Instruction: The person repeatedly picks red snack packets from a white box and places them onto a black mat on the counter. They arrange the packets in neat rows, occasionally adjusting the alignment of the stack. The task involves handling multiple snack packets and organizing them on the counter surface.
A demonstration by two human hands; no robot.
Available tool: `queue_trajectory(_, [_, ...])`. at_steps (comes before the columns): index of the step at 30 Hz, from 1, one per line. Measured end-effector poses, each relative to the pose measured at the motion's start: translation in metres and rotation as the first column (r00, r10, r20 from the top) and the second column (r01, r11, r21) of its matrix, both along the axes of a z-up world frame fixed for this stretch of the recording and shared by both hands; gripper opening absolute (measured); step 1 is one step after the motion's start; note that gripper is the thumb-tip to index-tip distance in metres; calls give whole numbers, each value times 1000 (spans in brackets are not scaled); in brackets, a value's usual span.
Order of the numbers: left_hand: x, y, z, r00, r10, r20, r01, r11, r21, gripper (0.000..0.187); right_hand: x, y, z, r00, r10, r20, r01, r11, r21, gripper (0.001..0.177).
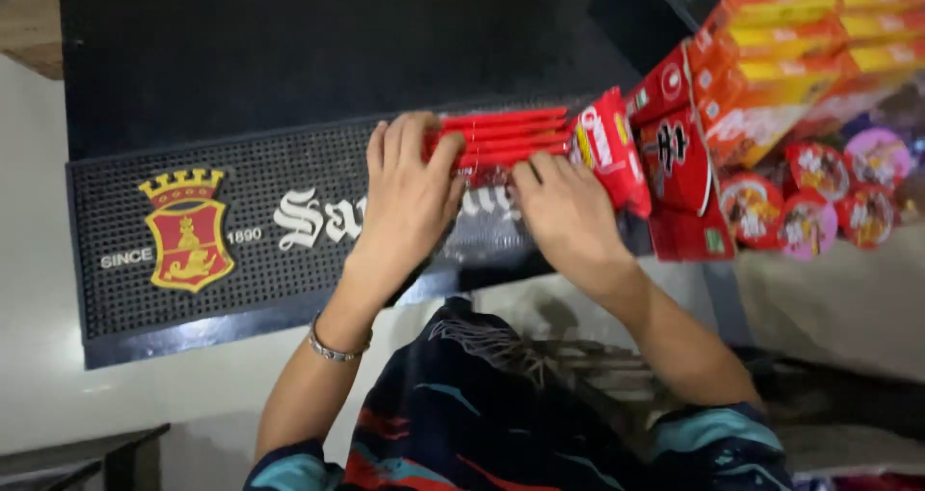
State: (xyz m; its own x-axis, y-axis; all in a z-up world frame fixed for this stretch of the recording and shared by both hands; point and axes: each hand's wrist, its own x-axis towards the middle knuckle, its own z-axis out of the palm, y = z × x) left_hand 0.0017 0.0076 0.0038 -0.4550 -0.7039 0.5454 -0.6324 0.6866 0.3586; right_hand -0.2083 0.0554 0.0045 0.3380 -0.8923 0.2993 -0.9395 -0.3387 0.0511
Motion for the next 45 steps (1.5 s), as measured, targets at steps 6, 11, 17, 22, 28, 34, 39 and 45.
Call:
queue_trajectory(6, [31,50,22,989,-124,-79,127,991,35,47,7,72,31,999,-43,-19,43,999,0,22])
queue_trajectory(11, [25,114,20,897,-401,-184,412,911,26,40,13,162,42,991,-134,22,134,991,-2,20])
queue_trajectory(17, [-21,181,-1,653,-724,-225,748,662,41,34,3,297,30,924,-381,37,376,922,93,15])
queue_trajectory(22, [-74,241,-7,389,-893,-224,921,374,109,30,-7,419,-3,787,-601,137,591,799,108,17])
queue_trajectory(28, [-134,313,-13,208,-966,-154,969,183,164,28,-19,531,-31,557,-779,287,764,616,189,12])
queue_trajectory(34, [-201,388,-17,96,-992,-80,982,82,170,28,-79,620,-44,463,-841,280,811,529,250,16])
queue_trajectory(39, [-293,460,-49,26,-999,22,969,31,243,28,-165,689,-60,463,-819,338,758,564,327,13])
queue_trajectory(45, [-400,515,-78,195,-973,123,882,229,411,34,-274,731,-92,618,-736,276,684,677,272,25])
